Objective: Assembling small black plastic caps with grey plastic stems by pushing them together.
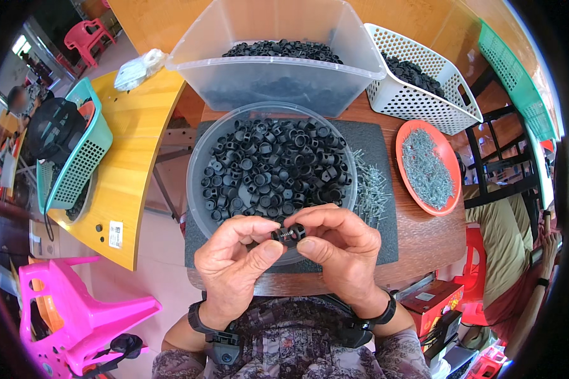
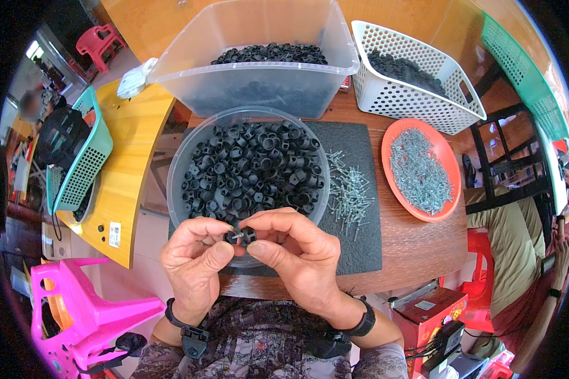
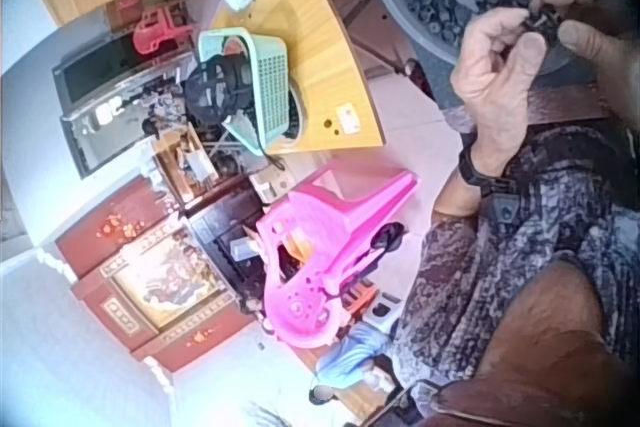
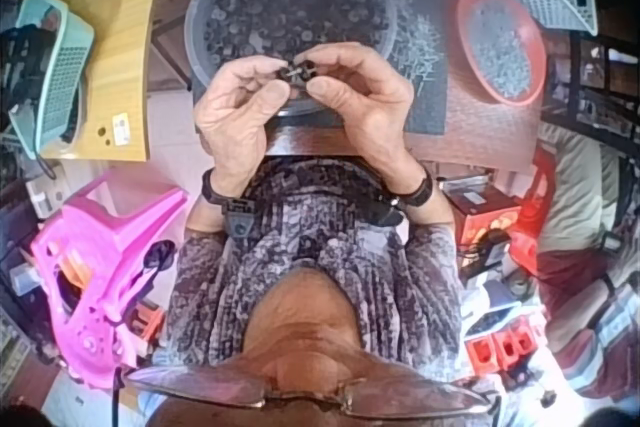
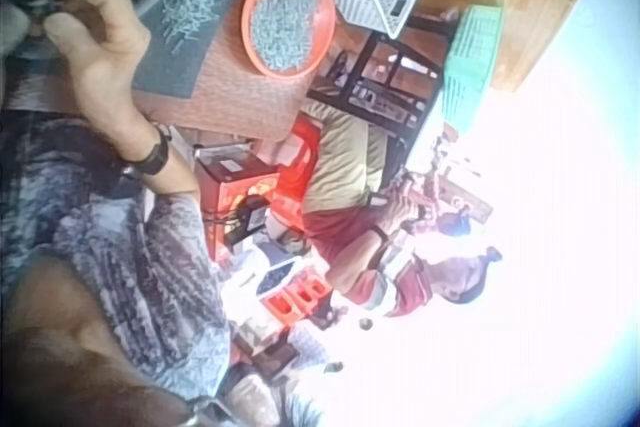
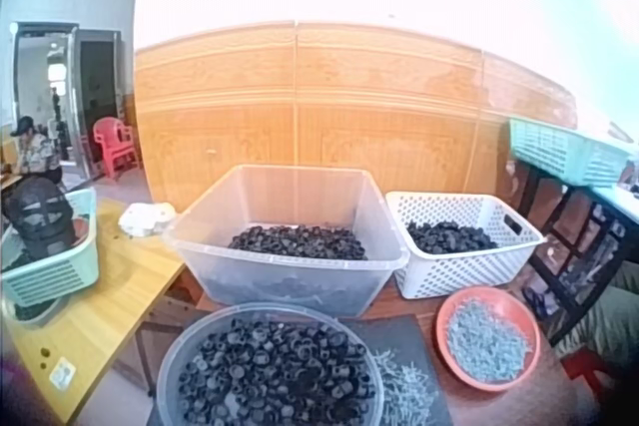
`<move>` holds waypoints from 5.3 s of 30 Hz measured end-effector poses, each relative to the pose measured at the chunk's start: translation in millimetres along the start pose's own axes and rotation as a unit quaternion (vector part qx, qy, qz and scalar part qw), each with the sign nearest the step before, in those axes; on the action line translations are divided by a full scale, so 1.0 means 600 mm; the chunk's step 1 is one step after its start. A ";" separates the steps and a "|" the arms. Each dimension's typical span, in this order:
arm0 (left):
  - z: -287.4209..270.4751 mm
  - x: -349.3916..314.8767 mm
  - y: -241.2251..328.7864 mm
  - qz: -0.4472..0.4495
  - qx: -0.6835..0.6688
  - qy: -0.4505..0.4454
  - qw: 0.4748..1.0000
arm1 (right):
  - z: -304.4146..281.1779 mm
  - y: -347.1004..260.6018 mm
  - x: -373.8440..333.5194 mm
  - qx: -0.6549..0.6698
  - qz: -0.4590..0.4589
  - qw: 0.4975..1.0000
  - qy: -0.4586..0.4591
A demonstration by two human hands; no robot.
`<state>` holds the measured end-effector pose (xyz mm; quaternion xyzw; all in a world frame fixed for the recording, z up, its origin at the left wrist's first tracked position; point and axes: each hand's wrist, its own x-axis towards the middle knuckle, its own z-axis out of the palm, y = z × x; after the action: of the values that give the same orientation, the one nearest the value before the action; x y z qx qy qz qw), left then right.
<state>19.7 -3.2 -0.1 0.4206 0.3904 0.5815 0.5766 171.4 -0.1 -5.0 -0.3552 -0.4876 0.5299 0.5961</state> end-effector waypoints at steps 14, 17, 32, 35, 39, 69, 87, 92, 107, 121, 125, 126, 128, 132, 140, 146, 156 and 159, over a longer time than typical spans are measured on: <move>0.004 -0.004 0.011 0.034 0.069 -0.011 0.997 | -0.005 0.004 -0.002 0.149 0.098 0.984 -0.005; 0.006 -0.005 0.014 0.034 0.087 0.003 0.996 | -0.002 0.001 -0.002 0.154 0.103 0.983 -0.001; 0.006 0.003 0.019 0.059 0.146 -0.013 0.987 | -0.005 0.007 -0.003 0.123 0.080 0.989 -0.004; 0.003 0.002 0.019 0.064 0.158 -0.031 0.985 | -0.003 0.004 -0.003 0.107 0.086 0.991 0.001; 0.005 0.004 0.015 0.073 0.158 -0.030 0.984 | -0.001 0.002 -0.003 0.103 0.086 0.991 0.004; 0.002 0.019 0.025 0.127 0.273 -0.095 0.949 | -0.011 -0.001 -0.006 0.054 0.052 0.997 0.000; 0.006 0.020 0.023 0.123 0.280 -0.092 0.948 | -0.012 0.000 -0.006 0.037 0.058 0.998 0.005; 0.001 0.026 0.024 0.153 0.320 -0.153 0.923 | -0.013 -0.001 -0.008 0.050 0.058 0.997 0.014; 0.003 0.030 0.031 0.184 0.360 -0.151 0.902 | -0.009 -0.006 -0.004 -0.062 0.027 0.998 0.010; 0.002 0.034 0.029 0.093 0.331 -0.169 0.923 | -0.010 -0.006 -0.001 -0.059 0.044 0.997 0.008; 0.004 0.033 0.026 0.095 0.324 -0.169 0.926 | -0.011 -0.004 -0.005 -0.065 0.037 0.997 0.011; 0.004 0.035 0.027 0.094 0.325 -0.168 0.926 | -0.011 -0.003 -0.005 -0.065 0.038 0.997 0.011; 0.002 0.039 0.031 0.119 0.361 -0.193 0.905 | -0.010 -0.004 -0.004 -0.062 0.036 0.997 0.010; 0.001 0.042 0.035 0.103 0.352 -0.199 0.909 | -0.007 -0.005 -0.003 -0.039 0.053 0.998 0.016; 0.004 0.047 0.032 0.117 0.378 -0.193 0.898 | -0.009 -0.005 -0.004 -0.031 0.054 0.998 0.021; 0.007 0.041 0.031 0.023 0.315 -0.177 0.932 | -0.008 -0.003 -0.005 -0.037 0.045 0.998 0.021; 0.002 0.043 0.035 -0.048 0.272 -0.186 0.943 | -0.008 0.000 -0.007 -0.073 0.029 0.997 0.019; 0.006 0.041 0.037 -0.082 0.220 -0.171 0.957 | -0.006 -0.003 -0.007 -0.046 0.047 0.998 0.026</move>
<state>15.9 20.9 23.0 0.5968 0.4374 0.3511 0.5738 175.5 -4.0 -4.9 -0.4182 -0.4782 0.5254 0.5660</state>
